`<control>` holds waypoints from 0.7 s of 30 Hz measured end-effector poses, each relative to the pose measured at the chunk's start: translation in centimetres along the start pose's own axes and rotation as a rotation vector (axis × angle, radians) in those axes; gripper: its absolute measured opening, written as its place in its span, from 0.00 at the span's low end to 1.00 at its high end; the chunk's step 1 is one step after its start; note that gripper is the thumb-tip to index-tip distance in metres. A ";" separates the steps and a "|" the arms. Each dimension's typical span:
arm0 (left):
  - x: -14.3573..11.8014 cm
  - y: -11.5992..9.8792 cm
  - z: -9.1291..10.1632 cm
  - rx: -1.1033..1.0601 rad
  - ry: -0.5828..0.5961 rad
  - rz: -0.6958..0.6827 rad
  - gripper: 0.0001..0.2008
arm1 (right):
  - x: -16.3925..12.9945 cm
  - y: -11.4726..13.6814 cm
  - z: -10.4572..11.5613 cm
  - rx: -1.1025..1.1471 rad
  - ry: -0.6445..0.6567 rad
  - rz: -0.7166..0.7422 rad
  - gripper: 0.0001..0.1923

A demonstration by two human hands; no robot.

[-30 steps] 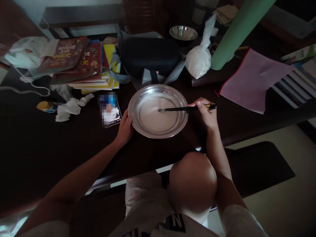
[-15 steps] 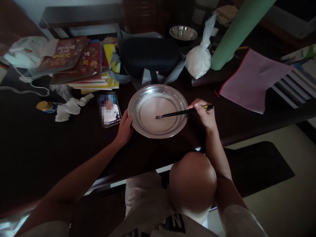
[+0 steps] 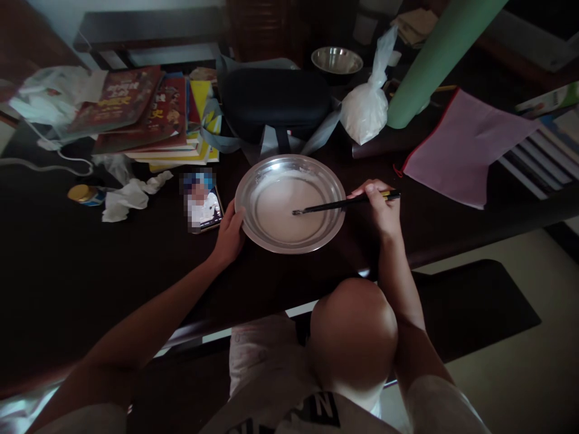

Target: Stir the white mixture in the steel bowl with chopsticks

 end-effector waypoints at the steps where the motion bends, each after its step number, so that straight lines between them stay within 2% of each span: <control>1: 0.0 0.0 0.0 0.000 -0.001 -0.001 0.26 | 0.0 0.1 -0.2 -0.001 0.020 0.005 0.24; 4: 0.0 0.0 0.0 0.014 0.006 -0.003 0.27 | 0.0 0.4 -0.7 -0.049 0.069 0.040 0.25; 9: 0.0 -0.1 -0.2 0.029 0.022 -0.003 0.27 | 0.1 0.0 0.0 -0.028 -0.002 0.005 0.26; 13: 0.0 -0.1 -0.1 0.022 0.006 0.010 0.27 | 0.0 0.3 -0.9 -0.041 0.083 0.041 0.24; 18: 0.0 -0.2 -0.1 0.014 0.002 -0.002 0.28 | 0.0 0.1 0.1 -0.020 0.001 0.016 0.23; 21: 0.0 -0.1 0.0 0.019 -0.005 0.010 0.27 | 0.1 0.4 -0.6 -0.013 0.061 0.042 0.22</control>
Point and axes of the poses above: each hand's wrist, its own x-axis towards the middle knuckle, its own z-axis out of the back of the hand, y = z × x, the point moved 10 cm from there along x, towards the middle knuckle, and after that the axes turned 14 degrees about -x, right-handed, at the moved point
